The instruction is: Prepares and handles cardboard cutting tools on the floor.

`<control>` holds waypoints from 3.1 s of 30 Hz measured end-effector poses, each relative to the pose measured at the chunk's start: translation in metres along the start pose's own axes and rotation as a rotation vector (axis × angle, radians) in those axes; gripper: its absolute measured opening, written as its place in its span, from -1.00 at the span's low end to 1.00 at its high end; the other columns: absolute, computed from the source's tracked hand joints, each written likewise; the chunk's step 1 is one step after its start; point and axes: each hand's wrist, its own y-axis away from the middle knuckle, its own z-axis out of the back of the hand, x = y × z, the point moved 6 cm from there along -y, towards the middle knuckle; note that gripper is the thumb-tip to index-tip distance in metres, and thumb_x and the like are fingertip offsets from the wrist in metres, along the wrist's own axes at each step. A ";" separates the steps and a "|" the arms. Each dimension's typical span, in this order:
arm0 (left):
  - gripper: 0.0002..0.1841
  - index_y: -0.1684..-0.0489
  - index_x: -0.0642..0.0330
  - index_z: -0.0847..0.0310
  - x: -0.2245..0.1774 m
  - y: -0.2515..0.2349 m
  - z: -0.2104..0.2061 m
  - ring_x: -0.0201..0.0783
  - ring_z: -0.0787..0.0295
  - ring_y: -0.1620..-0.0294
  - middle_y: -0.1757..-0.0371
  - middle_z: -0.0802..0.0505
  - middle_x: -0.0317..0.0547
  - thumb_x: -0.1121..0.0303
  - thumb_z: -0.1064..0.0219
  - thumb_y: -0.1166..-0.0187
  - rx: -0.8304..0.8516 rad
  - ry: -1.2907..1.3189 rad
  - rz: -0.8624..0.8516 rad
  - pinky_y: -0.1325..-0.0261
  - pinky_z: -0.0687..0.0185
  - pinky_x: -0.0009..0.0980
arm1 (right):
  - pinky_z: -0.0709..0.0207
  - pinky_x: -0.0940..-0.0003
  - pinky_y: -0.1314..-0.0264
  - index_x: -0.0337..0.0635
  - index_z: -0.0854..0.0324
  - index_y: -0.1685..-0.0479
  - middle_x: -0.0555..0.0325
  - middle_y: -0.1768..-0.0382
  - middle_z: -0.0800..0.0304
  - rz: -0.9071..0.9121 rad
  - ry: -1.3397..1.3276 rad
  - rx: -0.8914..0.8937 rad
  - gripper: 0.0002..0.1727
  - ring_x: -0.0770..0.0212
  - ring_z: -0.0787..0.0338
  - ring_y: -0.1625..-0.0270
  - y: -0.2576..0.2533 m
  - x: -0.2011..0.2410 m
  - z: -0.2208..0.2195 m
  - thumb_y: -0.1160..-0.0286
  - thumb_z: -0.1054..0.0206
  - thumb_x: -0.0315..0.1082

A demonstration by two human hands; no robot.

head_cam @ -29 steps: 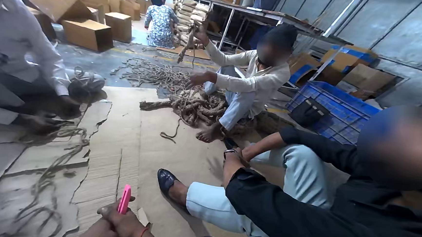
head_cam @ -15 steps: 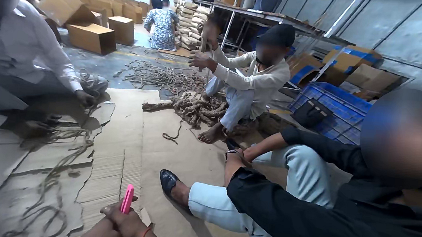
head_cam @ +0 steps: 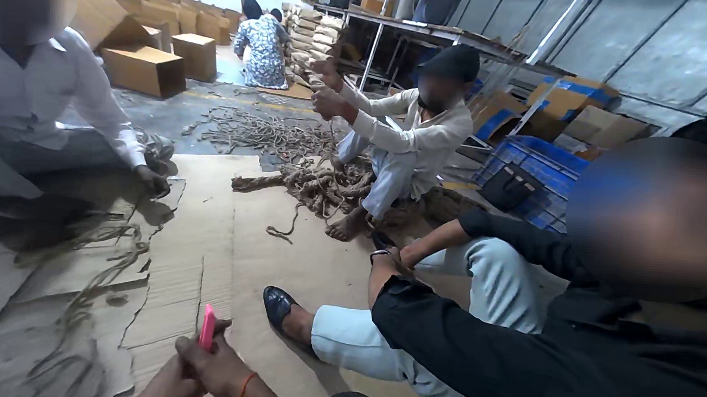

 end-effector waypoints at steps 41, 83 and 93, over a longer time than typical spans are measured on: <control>-0.55 -0.47 0.27 -0.49 0.052 -0.030 0.016 -0.18 -0.84 0.21 0.09 -0.86 0.00 0.50 -0.24 -0.56 0.085 -0.183 -0.191 0.06 -0.77 -0.17 | -0.70 0.25 0.23 -0.07 0.07 -0.88 -0.07 0.03 -0.74 0.269 0.234 -1.048 -0.14 0.15 -0.78 0.24 0.011 0.332 0.324 -0.56 -0.28 -0.34; -0.07 -0.95 0.01 0.28 0.038 -0.033 0.017 0.00 -0.79 -0.26 -0.57 -0.56 0.22 0.32 -0.33 -0.60 -0.048 -0.169 -0.199 -0.34 -0.70 -0.02 | -0.68 0.22 0.11 -0.28 -0.43 -0.53 -0.06 -0.03 -0.78 0.060 -0.040 -0.210 -0.53 0.18 -0.79 0.11 0.000 -0.014 0.012 -0.90 0.02 -0.15; 0.03 -0.92 -0.11 0.09 0.037 -0.037 0.030 -0.14 -0.85 0.21 -0.36 -0.74 0.00 0.30 -0.52 -0.36 -0.179 -0.222 -0.270 0.02 -0.81 -0.07 | -0.59 0.20 0.26 -0.20 -0.51 -0.52 0.01 0.10 -0.74 0.056 0.155 -0.153 -0.54 0.20 -0.69 0.27 -0.007 -0.018 0.016 -0.89 0.03 -0.14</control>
